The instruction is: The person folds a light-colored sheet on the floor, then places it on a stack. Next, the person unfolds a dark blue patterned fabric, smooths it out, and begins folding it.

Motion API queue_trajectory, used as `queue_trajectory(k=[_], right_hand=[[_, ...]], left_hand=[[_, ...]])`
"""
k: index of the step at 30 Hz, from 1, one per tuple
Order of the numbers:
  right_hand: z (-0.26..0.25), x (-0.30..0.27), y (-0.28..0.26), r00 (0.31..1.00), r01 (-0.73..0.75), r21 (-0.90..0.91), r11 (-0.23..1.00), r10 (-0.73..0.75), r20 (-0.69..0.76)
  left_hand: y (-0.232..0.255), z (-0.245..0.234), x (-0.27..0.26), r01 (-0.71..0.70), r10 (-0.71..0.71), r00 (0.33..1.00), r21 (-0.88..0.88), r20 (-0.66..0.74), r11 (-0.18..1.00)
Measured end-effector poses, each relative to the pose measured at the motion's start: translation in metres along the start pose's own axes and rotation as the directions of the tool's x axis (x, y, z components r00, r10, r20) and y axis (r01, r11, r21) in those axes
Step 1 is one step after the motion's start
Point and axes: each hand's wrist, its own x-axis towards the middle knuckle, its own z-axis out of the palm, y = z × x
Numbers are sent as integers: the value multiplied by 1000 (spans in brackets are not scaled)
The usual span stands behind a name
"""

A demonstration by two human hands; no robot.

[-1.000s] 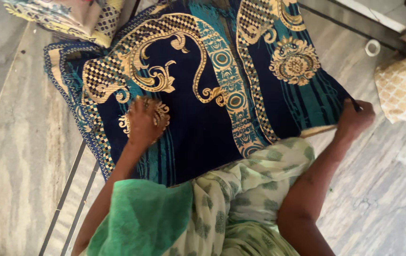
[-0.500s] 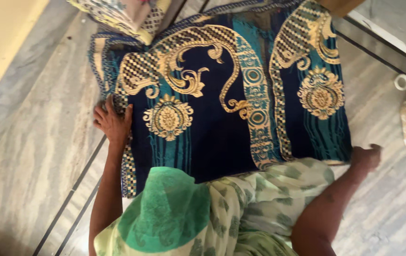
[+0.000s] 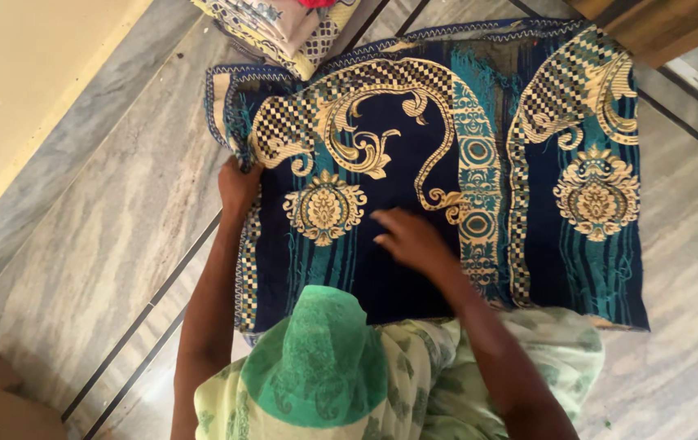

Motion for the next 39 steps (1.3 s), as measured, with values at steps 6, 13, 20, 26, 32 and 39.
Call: queue_trajectory(k=[6,13,20,26,32,39], right_hand=[[54,-8,-13,977,215,-103,971,-215,15],[52,-2,4,968,251,24,968,-250,-18],[37,-3,5,983,73,181,981,-101,152],[32,-6,4,983,11,213,977,-49,177],[29,-12,10,965,-129,292,948,52,257],[25,-12,18,933,-131,288,949,19,360]], left_hand=[[-50,-59,-37,61,-68,989,-57,-129,997],[-78,-107,-44,135,-77,940,156,-334,979],[0,-97,5,-327,432,853,346,-292,879],[48,-17,64,-220,199,975,294,101,930],[34,-1,70,-71,6,988,426,152,902],[15,-28,70,110,-158,982,370,103,923]])
